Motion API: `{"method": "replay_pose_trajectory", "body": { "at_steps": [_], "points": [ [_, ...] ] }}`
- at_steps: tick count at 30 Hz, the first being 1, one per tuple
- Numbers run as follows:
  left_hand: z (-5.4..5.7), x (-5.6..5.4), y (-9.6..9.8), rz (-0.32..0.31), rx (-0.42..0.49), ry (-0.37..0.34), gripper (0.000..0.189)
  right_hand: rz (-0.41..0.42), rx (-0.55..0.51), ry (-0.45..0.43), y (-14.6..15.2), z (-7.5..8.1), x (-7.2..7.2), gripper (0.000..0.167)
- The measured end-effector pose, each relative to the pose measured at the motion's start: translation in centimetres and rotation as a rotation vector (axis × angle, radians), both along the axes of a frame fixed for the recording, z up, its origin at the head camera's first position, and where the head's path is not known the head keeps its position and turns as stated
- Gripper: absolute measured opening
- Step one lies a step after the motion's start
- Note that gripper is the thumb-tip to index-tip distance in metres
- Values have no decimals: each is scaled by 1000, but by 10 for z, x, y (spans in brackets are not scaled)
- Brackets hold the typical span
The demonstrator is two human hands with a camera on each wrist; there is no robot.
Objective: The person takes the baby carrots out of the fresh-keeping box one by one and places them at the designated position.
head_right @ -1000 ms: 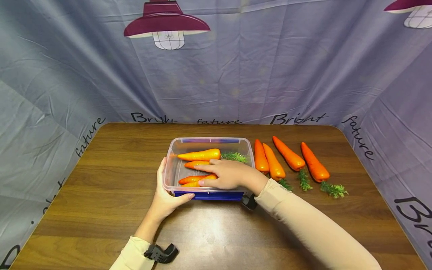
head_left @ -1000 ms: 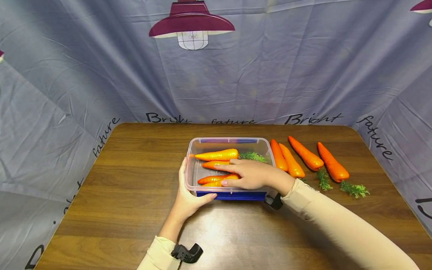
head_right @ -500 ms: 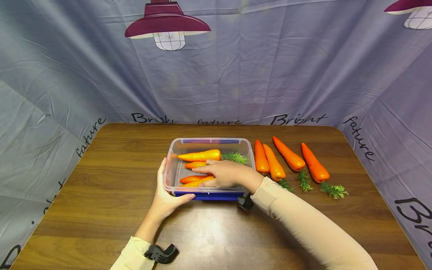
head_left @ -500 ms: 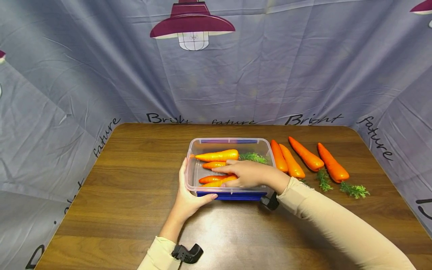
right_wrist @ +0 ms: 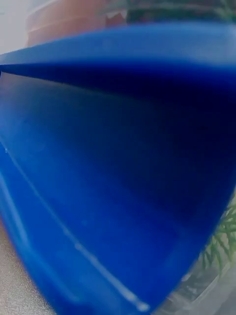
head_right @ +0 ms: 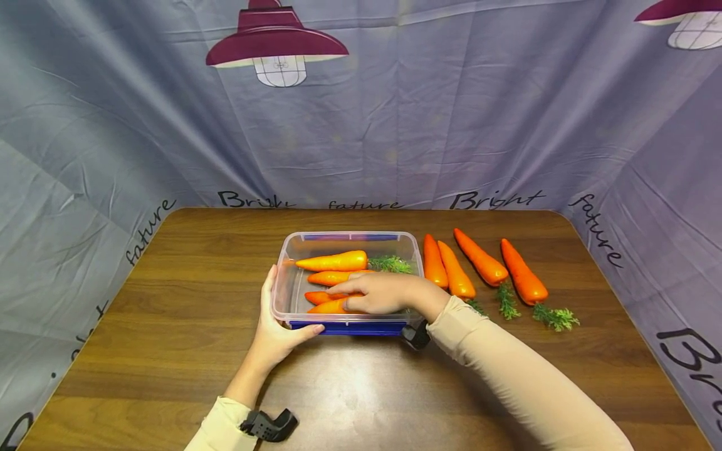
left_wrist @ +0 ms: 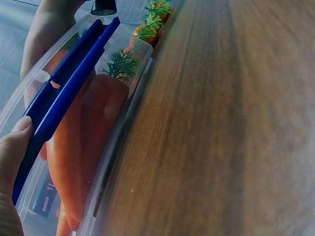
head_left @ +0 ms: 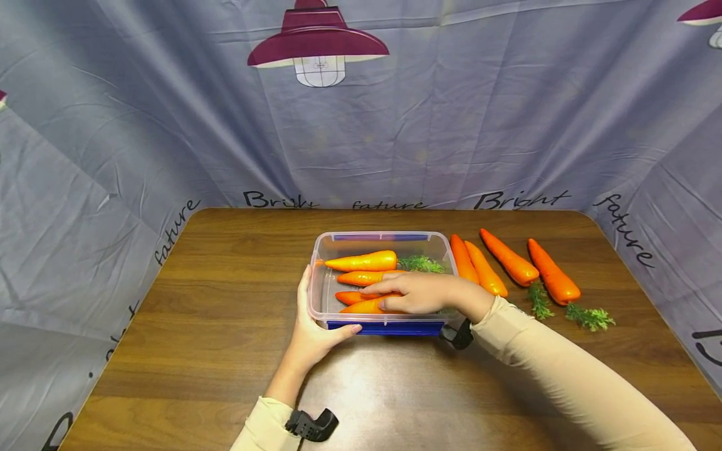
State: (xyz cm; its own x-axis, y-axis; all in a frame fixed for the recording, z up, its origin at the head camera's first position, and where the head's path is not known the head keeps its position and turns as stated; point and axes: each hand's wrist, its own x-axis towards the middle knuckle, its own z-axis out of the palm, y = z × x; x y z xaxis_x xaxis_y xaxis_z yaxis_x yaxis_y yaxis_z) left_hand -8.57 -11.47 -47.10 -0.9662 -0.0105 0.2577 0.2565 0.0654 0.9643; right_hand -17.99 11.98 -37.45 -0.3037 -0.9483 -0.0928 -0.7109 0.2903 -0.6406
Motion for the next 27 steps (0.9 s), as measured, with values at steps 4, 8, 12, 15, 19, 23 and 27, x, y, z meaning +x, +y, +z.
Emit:
{"method": "replay_pose_trajectory", "body": {
  "at_steps": [4,8,12,15,19,23,27],
  "points": [
    [0,0,0,-2,-2,4,130,-48,25,-51,2,1,1,46],
    [0,0,0,1,2,5,131,-102,65,-93,4,1,1,47],
    [1,1,0,-1,6,4,130,-114,74,-135,7,0,0,46],
    [1,1,0,-5,8,1,130,-58,32,-163,8,0,-1,44],
    [1,1,0,-9,12,-9,132,-59,3,-124,12,3,-1,46],
    [1,1,0,-9,16,-20,134,-204,47,-22,20,16,6,46],
    [0,1,0,-4,18,-26,135,-331,58,82,30,33,15,46]
  ]
}}
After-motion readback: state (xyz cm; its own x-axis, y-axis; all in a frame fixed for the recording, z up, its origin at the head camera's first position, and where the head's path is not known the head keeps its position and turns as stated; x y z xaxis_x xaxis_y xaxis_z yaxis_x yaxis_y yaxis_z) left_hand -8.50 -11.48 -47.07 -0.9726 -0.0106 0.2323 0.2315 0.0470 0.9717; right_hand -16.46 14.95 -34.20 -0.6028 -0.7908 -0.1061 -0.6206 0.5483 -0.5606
